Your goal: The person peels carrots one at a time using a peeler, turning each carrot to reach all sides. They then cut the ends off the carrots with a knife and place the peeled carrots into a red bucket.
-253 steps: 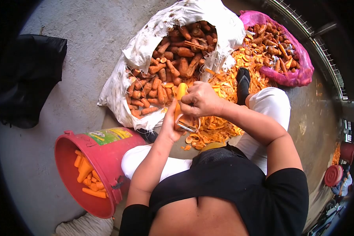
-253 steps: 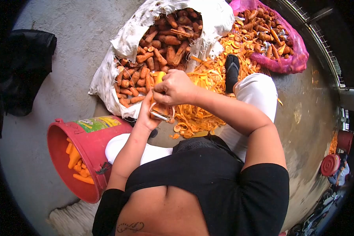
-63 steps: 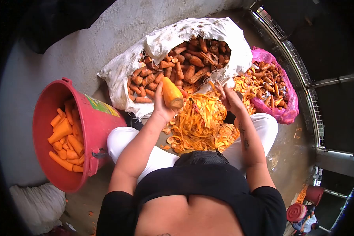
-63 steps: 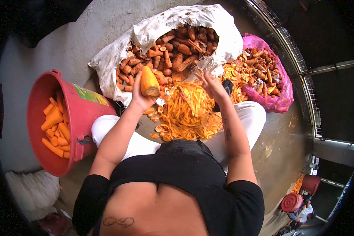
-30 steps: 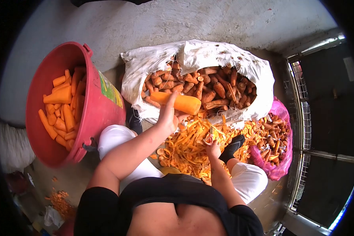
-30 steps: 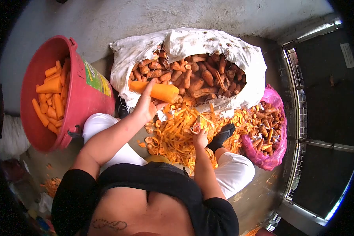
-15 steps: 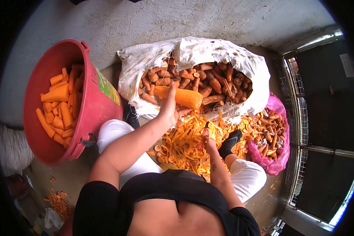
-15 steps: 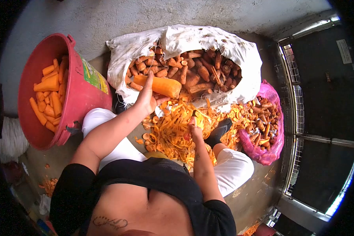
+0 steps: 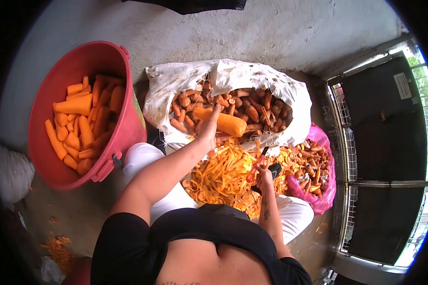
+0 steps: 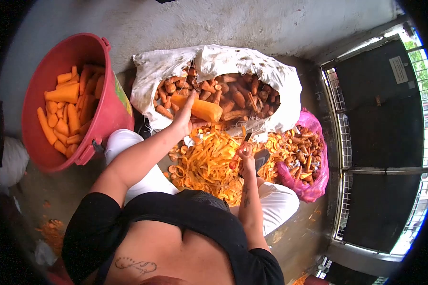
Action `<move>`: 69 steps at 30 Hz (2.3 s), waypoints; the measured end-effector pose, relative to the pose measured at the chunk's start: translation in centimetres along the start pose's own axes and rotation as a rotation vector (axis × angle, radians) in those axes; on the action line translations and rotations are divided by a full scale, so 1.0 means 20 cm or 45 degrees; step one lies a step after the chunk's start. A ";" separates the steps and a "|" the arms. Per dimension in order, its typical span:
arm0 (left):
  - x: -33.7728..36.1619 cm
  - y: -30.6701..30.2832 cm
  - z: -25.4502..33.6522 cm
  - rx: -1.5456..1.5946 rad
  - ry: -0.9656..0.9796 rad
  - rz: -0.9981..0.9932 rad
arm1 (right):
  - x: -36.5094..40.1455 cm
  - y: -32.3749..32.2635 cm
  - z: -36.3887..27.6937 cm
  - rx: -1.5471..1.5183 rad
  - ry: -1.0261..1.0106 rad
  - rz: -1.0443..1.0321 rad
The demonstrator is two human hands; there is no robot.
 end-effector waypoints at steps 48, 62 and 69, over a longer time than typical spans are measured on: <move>0.49 0.06 0.05 -0.251 -0.271 -1.714 | 0.25 0.26 -0.55 -0.566 -0.372 -0.614; 0.32 0.07 0.07 -1.586 1.058 -0.485 | 0.25 0.16 -0.40 -0.207 -0.038 -0.208; 0.33 0.07 0.09 -1.859 1.463 -0.399 | 0.43 0.27 -0.32 0.015 -0.224 -0.328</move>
Point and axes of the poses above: each hand's wrist, its own x-axis away from the middle knuckle, its own y-axis out of the palm, z = x × y, the point moved 4 cm from there along -x, towards the middle knuckle, and after that the axes turned 6 degrees about z, right-handed, at the moved point
